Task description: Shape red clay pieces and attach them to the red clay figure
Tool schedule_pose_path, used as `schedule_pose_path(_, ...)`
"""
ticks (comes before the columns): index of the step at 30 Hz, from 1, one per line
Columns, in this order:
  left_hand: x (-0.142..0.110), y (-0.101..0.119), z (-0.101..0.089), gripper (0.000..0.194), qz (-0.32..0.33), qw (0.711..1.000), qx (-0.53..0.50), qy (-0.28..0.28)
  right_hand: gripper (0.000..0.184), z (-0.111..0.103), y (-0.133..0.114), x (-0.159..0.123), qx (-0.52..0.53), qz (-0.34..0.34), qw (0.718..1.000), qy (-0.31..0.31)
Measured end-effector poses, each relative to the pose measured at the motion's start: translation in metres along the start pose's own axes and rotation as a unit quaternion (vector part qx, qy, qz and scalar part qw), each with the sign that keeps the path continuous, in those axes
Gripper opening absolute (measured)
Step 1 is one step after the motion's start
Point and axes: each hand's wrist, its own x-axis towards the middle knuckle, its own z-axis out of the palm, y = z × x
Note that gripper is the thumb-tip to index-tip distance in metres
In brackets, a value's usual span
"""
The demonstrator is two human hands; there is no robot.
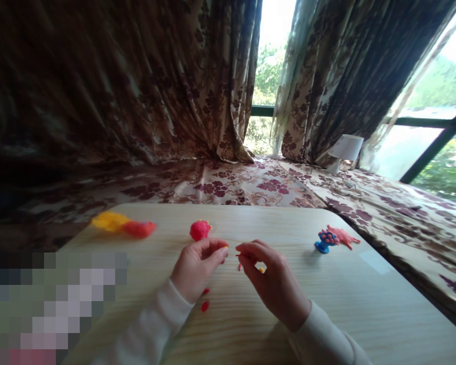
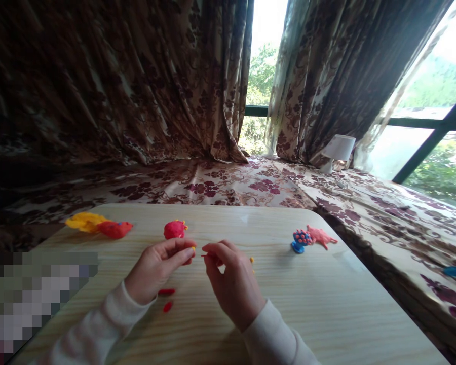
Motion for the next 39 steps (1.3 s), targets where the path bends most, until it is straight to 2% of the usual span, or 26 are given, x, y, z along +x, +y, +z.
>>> schedule_pose_path(10, -0.005, 0.006, 0.003, 0.021, -0.042, 0.998, 0.001, -0.037, 0.014, -0.004, -0.009, 0.002, 0.032, -0.020, 0.999, 0.012)
schedule_pose_path(28, -0.012, 0.011, 0.004, 0.022, -0.031, 0.997, 0.009, -0.069, 0.015, -0.001, -0.007, 0.000, 0.029, -0.021, 0.999, 0.000)
schedule_pose_path(39, -0.008, 0.008, 0.006, 0.016, -0.014, 0.999, -0.012, -0.036, 0.019, -0.001, -0.005, 0.000, 0.024, -0.022, 0.999, 0.005)
